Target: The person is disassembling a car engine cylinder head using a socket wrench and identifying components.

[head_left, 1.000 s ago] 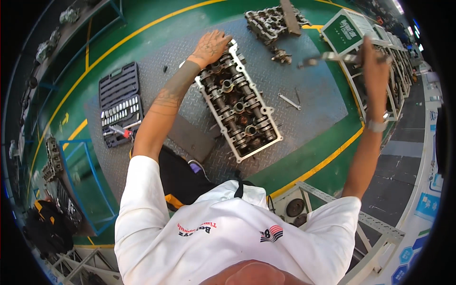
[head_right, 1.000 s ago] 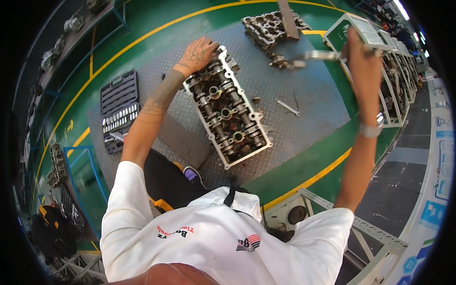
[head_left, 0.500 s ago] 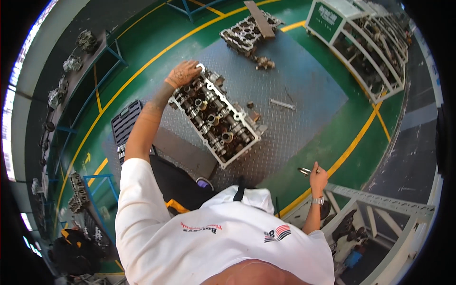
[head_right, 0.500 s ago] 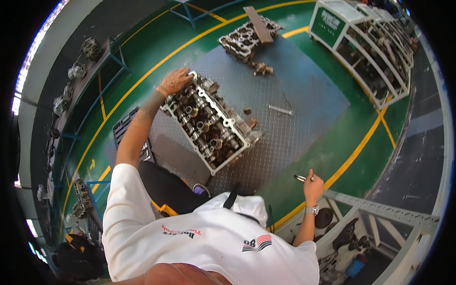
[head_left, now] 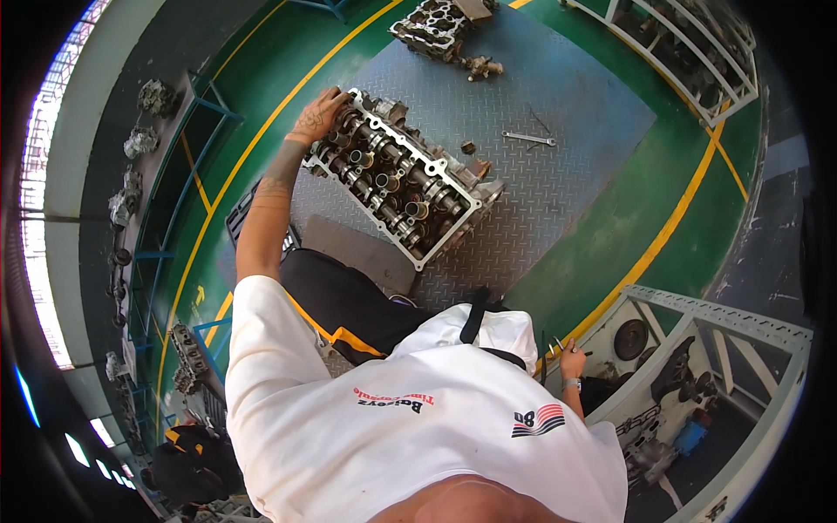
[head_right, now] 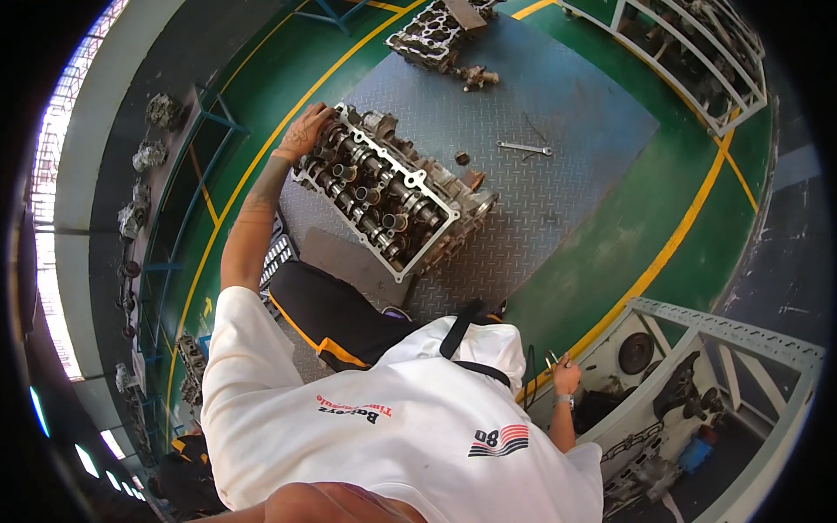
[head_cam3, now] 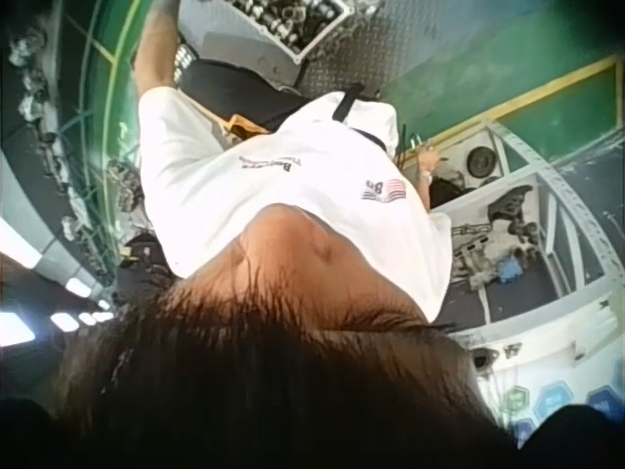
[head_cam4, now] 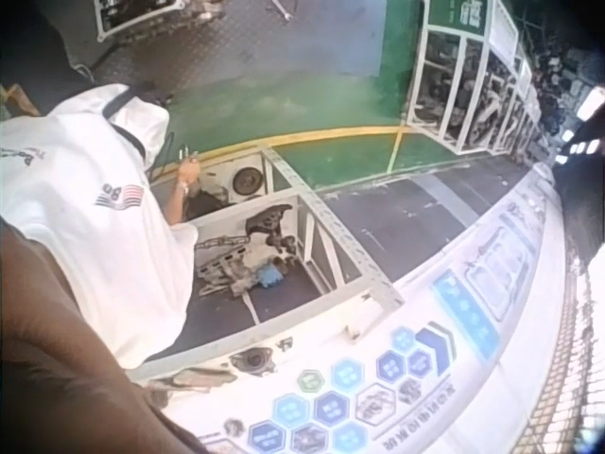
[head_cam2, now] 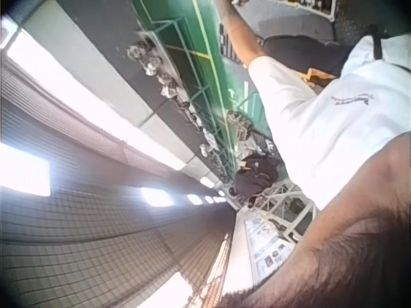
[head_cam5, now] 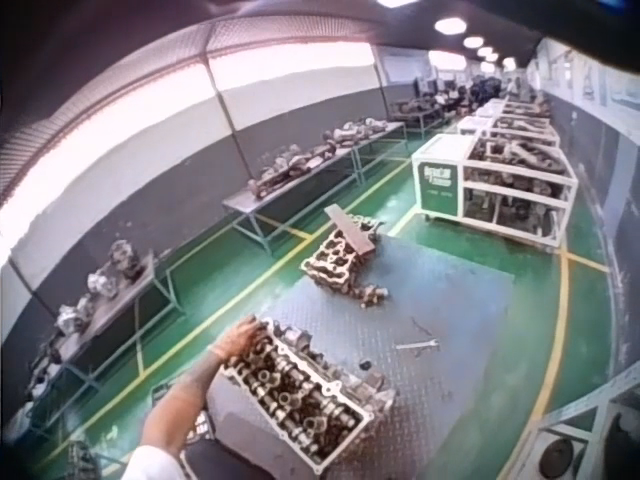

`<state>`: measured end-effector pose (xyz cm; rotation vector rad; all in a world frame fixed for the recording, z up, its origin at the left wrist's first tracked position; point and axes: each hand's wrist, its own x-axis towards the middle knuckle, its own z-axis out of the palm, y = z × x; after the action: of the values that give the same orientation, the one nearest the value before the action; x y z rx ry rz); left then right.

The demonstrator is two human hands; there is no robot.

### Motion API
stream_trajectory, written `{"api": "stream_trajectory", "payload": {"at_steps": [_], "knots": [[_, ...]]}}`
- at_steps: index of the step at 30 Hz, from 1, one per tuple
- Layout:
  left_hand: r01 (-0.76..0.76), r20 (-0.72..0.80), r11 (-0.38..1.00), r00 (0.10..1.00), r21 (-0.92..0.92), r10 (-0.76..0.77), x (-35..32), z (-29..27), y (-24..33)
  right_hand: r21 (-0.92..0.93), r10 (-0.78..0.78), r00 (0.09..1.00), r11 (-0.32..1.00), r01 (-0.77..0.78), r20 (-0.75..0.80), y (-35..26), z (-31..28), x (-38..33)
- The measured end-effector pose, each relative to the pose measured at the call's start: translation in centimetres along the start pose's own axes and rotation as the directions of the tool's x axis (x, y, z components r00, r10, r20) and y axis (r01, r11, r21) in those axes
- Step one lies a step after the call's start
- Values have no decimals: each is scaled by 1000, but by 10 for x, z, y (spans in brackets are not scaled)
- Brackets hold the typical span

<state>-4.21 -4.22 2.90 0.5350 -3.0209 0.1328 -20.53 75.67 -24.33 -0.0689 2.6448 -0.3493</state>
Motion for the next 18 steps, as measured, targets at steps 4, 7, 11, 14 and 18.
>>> {"api": "stream_trajectory", "payload": {"at_steps": [4, 7, 11, 14, 18], "knots": [[-40, 24, 988, 999, 152, 37, 3, 5, 3, 90, -13, 1000, 996, 12, 9, 27, 16, -15], [10, -118, 996, 993, -84, -20, 6, 7, 6, 82, 60, 997, 995, -63, 44, 42, 18, -23], [36, -178, 977, 981, -211, -75, 6, 10, 10, 118, 76, 995, 990, -83, 61, 56, 20, -30], [151, -101, 969, 980, -196, -173, 4, 11, 13, 117, 44, 999, 992, -48, 30, 64, 24, -32], [177, -167, 969, 964, -170, -206, 0, 8, 15, 102, 9, 999, 995, -13, 36, 71, 32, -32]]}}
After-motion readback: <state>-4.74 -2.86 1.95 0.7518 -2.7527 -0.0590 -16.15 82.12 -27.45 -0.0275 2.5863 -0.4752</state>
